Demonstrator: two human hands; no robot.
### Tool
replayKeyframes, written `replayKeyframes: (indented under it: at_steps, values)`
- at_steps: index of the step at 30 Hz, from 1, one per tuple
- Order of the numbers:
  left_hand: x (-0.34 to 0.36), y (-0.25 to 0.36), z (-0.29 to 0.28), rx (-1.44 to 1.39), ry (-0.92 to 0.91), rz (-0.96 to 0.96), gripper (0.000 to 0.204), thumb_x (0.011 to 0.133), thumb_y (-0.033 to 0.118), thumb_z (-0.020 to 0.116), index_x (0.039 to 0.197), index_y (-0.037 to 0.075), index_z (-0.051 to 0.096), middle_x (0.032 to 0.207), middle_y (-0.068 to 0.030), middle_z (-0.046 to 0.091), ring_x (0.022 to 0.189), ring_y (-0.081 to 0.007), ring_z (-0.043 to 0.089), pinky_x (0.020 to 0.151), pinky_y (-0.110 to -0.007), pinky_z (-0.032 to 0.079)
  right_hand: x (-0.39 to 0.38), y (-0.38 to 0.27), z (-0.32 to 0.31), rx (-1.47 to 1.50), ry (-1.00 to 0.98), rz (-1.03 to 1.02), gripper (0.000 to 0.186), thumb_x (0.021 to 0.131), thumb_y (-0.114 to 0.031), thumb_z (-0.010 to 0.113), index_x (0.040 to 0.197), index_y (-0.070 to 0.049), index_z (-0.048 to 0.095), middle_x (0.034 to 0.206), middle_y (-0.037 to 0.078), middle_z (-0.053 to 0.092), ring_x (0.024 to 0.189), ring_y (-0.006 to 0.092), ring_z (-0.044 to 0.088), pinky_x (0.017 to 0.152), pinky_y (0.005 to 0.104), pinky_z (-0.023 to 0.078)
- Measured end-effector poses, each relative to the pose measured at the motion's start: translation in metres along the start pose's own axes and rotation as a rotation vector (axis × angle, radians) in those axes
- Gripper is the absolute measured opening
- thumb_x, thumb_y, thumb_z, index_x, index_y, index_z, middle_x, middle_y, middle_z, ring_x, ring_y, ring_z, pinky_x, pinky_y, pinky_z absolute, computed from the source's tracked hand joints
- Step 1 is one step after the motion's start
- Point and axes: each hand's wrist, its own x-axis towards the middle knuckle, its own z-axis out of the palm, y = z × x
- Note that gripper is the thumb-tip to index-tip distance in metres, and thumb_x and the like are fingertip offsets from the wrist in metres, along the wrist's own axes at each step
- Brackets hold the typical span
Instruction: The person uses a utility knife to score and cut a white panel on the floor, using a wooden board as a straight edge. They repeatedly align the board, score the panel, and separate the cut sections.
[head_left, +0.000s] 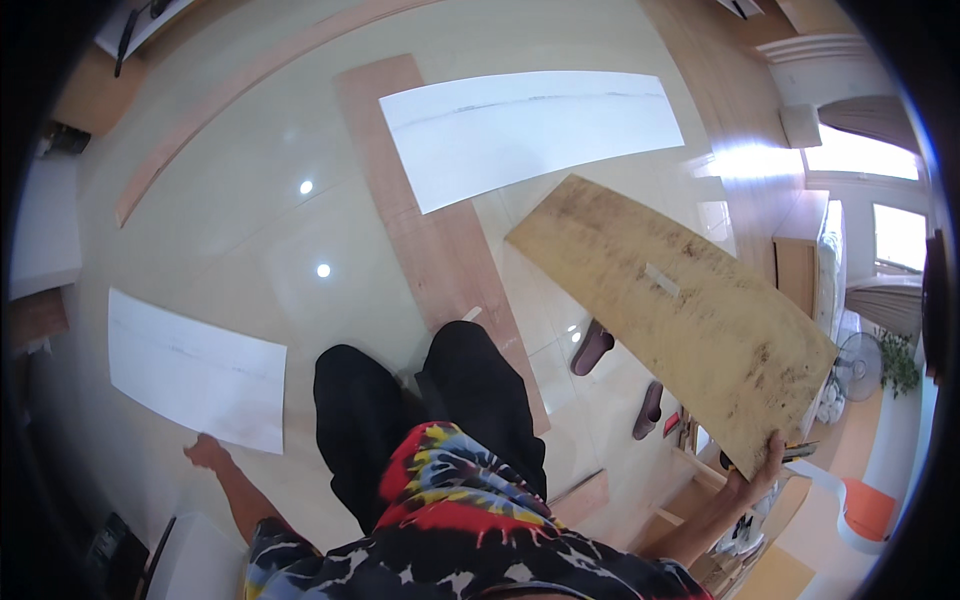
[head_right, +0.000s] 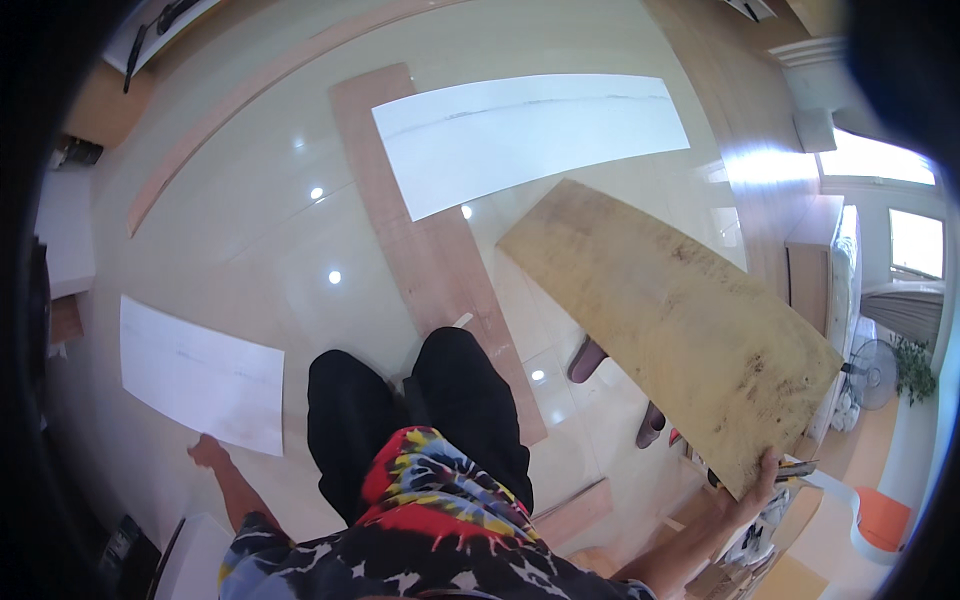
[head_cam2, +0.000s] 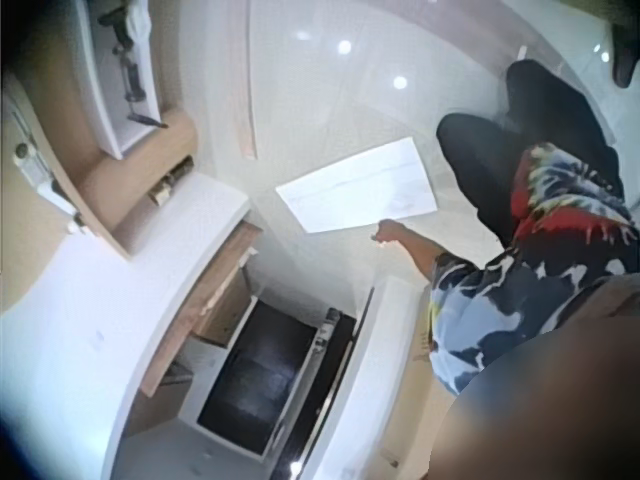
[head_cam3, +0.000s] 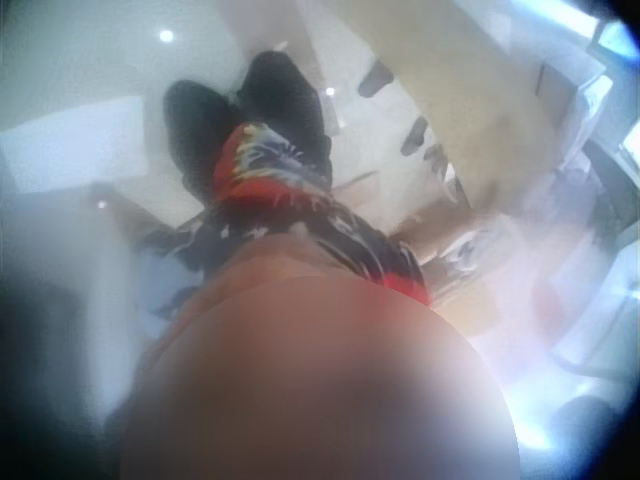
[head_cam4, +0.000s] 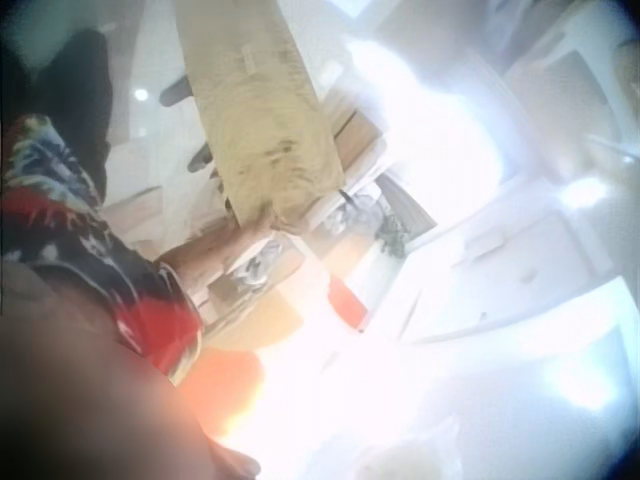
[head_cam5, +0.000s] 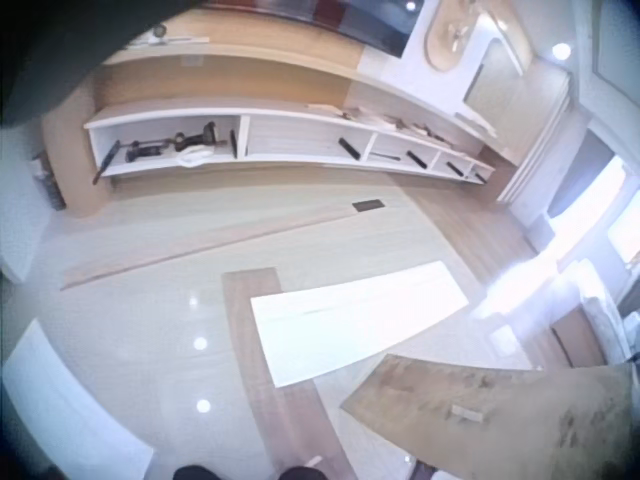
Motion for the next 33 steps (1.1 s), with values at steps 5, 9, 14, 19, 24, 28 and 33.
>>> replayKeyframes:
  at_steps: [5,9,14,19,24,28,33]
  values:
    - [-0.145,0.154,0.127,-0.781,-0.781,0.139,0.041,0.092,0.008,0.060,0.131,0.000,0.052,0.113,-0.0148,0.066,0.089,-0.0206,0.067,0.069,-0.028,0.054,0.016,-0.003,-0.053,-0.185,0.128,0.116,0.053,0.091,-0.023,0.069,0.127,0.011,0.050,0.111,0.020,0.066,0.091,0.0251,0.070,0.076,0.0349,0.059]
    - [-0.390,0.323,0.182,-0.423,-1.077,0.164,0.048,0.089,0.024,0.072,0.130,0.004,0.055,0.105,-0.0086,0.066,0.084,-0.0175,0.064,0.067,-0.030,0.052,0.021,-0.003,-0.078,-0.319,0.205,0.183,0.054,0.090,-0.024,0.070,0.124,0.013,0.051,0.110,0.020,0.066,0.091,0.0244,0.070,0.076,0.0343,0.059]
    - [-0.529,0.396,0.249,-0.497,-1.456,-0.573,0.070,0.094,0.039,0.066,0.143,-0.001,0.035,0.140,-0.0198,0.047,0.124,-0.0362,0.051,0.102,-0.053,0.046,0.026,0.001,-0.073,-0.347,0.240,0.211,0.053,0.092,-0.021,0.068,0.128,0.012,0.049,0.116,0.020,0.064,0.098,0.0243,0.068,0.080,0.0350,0.059]
    - [-0.615,0.409,0.274,-0.819,-1.596,-0.977,0.084,0.097,0.046,0.059,0.153,-0.001,0.016,0.156,-0.0232,0.028,0.141,-0.0413,0.036,0.114,-0.058,0.034,0.027,-0.001,-0.064,-0.362,0.282,0.206,0.053,0.092,-0.024,0.069,0.127,0.009,0.049,0.112,0.018,0.065,0.097,0.0220,0.068,0.079,0.0335,0.058]
    - [-0.647,0.440,0.301,-0.907,-1.400,-1.291,0.076,0.098,0.053,0.054,0.144,-0.002,0.032,0.153,-0.0211,0.035,0.139,-0.0378,0.040,0.114,-0.055,0.035,0.032,-0.004,-0.068,-0.434,0.273,0.197,0.052,0.092,-0.025,0.070,0.126,0.008,0.050,0.112,0.017,0.065,0.096,0.0215,0.068,0.080,0.0334,0.057]
    - [-0.666,0.445,0.290,-0.887,-1.321,-1.058,0.063,0.100,0.053,0.051,0.134,0.001,0.043,0.141,-0.0138,0.048,0.131,-0.0330,0.049,0.111,-0.050,0.039,0.037,-0.007,-0.079,-0.437,0.263,0.213,0.054,0.093,-0.023,0.068,0.132,0.008,0.046,0.117,0.018,0.063,0.100,0.0226,0.066,0.082,0.0351,0.057]
    - [-0.637,0.440,0.290,-0.899,-1.340,-0.654,0.049,0.103,0.041,0.052,0.129,0.000,0.047,0.126,-0.0112,0.056,0.126,-0.0331,0.055,0.099,-0.048,0.050,0.041,-0.007,-0.050,-0.575,0.336,0.287,0.063,0.091,-0.025,0.068,0.138,-0.006,0.031,0.125,0.020,0.056,0.103,0.0286,0.063,0.072,0.0392,0.055]
